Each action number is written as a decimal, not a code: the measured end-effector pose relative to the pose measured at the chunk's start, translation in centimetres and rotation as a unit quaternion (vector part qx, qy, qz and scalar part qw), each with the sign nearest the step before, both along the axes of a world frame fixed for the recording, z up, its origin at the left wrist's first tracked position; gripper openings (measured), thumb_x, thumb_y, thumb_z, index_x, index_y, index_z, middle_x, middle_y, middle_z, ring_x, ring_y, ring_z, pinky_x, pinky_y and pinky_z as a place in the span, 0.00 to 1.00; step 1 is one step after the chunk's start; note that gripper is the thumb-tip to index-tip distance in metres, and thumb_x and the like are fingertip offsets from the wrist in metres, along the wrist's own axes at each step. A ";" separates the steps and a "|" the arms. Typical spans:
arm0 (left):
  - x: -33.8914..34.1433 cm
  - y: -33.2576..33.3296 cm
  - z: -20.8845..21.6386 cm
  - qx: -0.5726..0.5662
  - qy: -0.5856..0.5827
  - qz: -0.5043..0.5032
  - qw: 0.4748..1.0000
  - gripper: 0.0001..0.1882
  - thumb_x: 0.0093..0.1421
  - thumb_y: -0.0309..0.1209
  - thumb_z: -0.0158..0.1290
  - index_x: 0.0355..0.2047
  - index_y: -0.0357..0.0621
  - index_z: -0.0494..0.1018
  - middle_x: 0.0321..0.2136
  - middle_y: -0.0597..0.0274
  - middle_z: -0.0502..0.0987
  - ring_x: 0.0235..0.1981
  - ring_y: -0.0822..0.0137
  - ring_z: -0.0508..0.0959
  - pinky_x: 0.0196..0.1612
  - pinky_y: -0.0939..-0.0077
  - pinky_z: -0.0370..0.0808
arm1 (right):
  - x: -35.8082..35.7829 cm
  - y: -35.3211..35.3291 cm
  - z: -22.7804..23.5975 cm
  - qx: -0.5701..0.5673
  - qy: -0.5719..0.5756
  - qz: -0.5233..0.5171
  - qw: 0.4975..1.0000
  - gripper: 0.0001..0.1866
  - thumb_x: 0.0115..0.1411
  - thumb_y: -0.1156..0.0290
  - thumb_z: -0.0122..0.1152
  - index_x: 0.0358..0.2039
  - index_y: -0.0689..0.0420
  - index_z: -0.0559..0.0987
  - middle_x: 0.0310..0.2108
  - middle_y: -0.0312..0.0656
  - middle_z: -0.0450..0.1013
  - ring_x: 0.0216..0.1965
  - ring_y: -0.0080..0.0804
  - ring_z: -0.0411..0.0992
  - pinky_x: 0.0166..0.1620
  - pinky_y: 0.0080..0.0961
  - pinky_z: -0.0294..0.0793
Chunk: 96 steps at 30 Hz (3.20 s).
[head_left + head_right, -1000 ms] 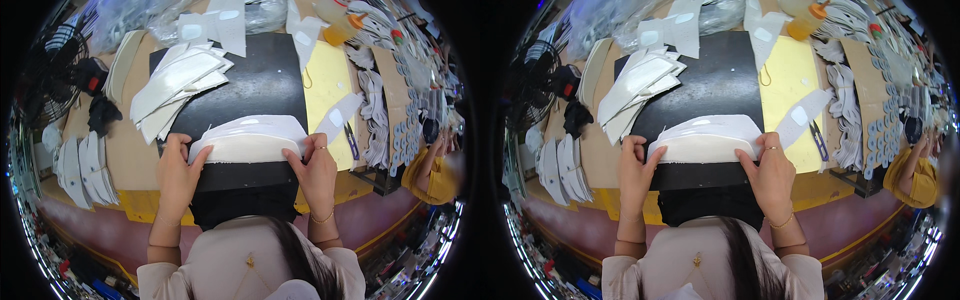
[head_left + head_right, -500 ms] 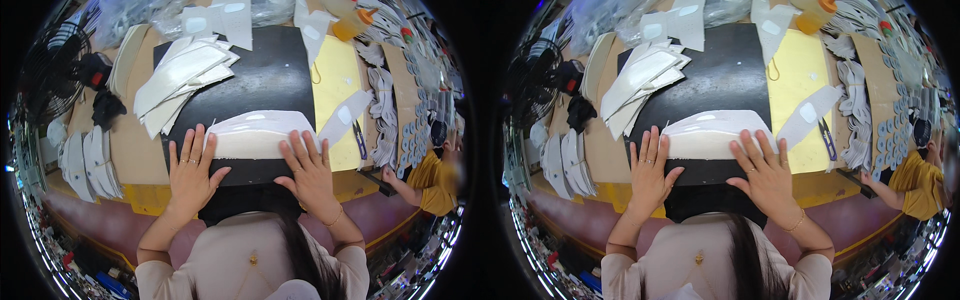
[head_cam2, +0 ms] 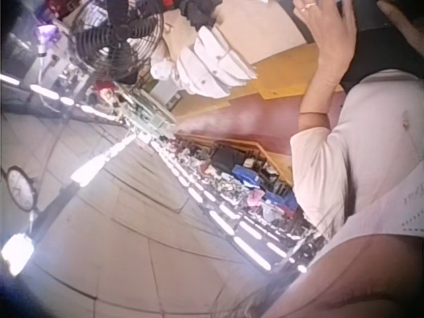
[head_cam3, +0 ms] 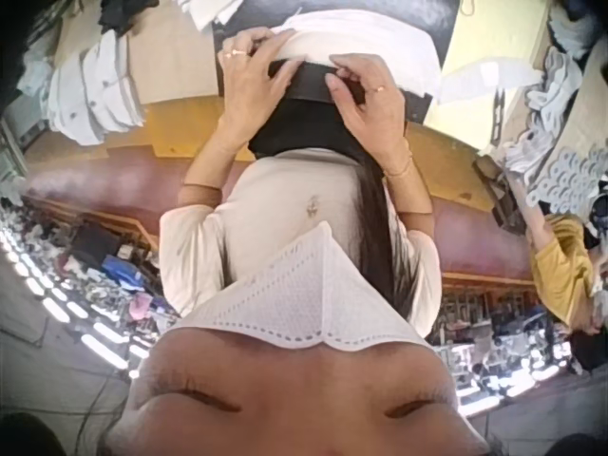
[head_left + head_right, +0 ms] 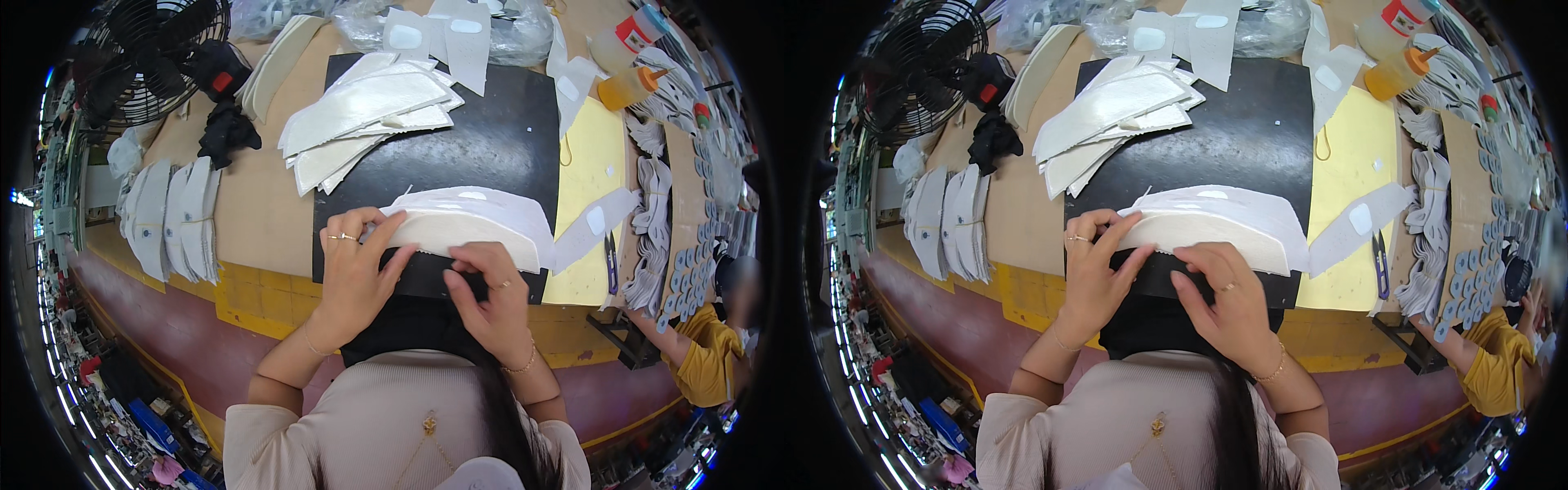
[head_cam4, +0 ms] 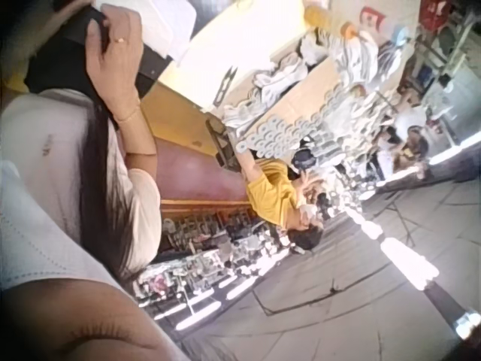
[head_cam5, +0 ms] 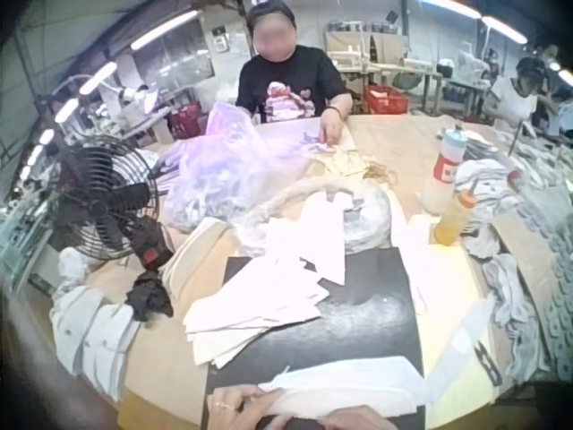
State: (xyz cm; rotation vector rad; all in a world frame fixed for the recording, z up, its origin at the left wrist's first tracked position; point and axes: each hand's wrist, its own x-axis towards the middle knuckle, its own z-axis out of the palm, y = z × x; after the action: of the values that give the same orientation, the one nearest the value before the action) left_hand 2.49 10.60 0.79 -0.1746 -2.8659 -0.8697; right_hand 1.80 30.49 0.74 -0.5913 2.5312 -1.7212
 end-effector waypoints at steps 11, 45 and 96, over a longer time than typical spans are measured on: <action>1.2 -0.4 0.7 0.109 0.069 -0.174 0.976 0.19 0.49 0.30 0.65 0.44 0.52 0.78 0.45 0.65 0.75 0.46 0.60 0.73 0.48 0.60 0.65 | -0.5 -1.6 -0.7 0.102 0.039 0.001 0.994 0.33 0.46 0.91 0.61 0.53 0.50 0.78 0.50 0.44 0.62 0.32 0.29 0.69 0.37 0.25 0.73; -2.6 -1.5 0.9 0.313 0.010 0.042 0.949 0.08 0.59 0.24 0.61 0.38 0.38 0.75 0.31 0.61 0.78 0.29 0.67 0.78 0.33 0.75 0.74 | 1.0 11.6 2.5 -0.481 0.050 -0.012 0.875 0.07 0.59 0.68 0.65 0.31 0.49 0.73 0.33 0.34 0.57 0.34 0.34 0.62 0.37 0.35 0.66; 2.0 -0.9 1.6 0.143 -0.152 -0.046 0.977 0.16 0.58 0.38 0.62 0.42 0.42 0.76 0.22 0.56 0.75 0.23 0.59 0.77 0.29 0.69 0.74 | -0.5 6.5 3.6 -0.035 -0.016 -0.111 0.993 0.08 0.49 0.83 0.70 0.28 0.62 0.78 0.24 0.41 0.76 0.23 0.27 0.72 0.27 0.18 0.66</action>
State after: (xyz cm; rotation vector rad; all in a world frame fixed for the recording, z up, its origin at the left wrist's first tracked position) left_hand 4.46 9.71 2.38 -0.1533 -2.9745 -1.4260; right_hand 1.32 36.95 4.33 -0.2914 2.6090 -1.8770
